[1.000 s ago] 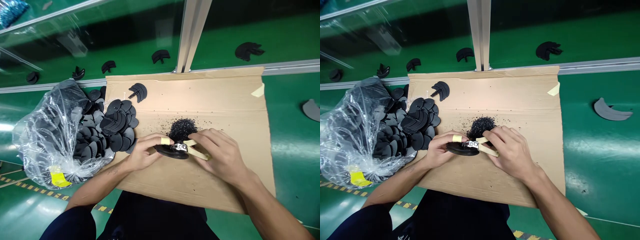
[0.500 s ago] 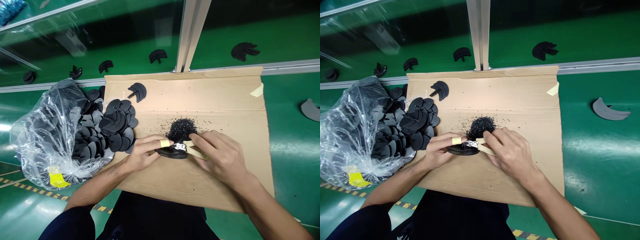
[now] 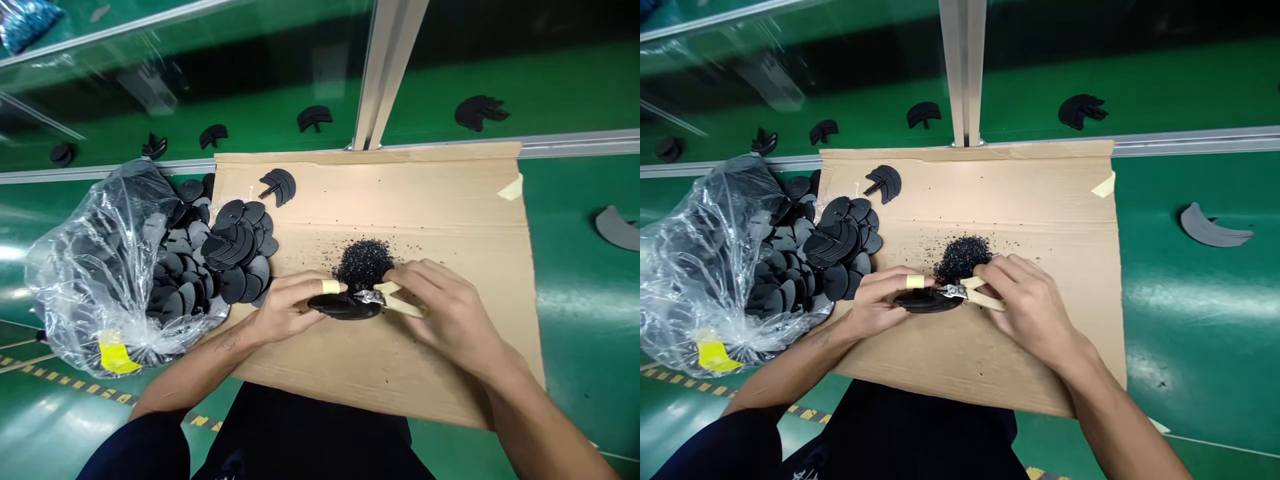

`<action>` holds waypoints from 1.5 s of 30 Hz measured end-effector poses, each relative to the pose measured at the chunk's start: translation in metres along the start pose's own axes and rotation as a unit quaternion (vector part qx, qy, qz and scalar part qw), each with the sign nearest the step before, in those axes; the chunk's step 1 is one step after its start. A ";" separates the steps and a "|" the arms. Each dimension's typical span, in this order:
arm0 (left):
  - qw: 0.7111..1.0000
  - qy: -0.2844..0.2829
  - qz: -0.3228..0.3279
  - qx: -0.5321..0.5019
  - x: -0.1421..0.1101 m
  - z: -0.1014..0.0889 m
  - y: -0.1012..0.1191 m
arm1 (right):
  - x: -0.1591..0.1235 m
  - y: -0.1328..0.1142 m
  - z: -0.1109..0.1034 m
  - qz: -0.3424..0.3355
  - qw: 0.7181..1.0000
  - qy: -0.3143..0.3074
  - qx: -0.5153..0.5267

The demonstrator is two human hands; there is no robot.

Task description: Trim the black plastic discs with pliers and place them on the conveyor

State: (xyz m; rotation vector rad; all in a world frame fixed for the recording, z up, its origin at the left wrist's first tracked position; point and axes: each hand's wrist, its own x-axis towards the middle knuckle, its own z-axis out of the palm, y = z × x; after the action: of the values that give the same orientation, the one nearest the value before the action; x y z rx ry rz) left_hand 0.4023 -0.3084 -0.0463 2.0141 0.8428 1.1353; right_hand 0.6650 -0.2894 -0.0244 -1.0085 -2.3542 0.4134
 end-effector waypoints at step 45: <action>0.990 0.098 0.085 0.047 0.014 0.015 0.074 | 0.010 -0.032 0.011 0.202 0.820 -0.075 0.530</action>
State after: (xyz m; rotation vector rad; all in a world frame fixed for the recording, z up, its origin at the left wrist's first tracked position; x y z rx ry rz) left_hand 0.4371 -0.3428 0.0131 2.1074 0.8473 1.4327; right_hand 0.6346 -0.3045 -0.0145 -0.8613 -1.5207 1.7618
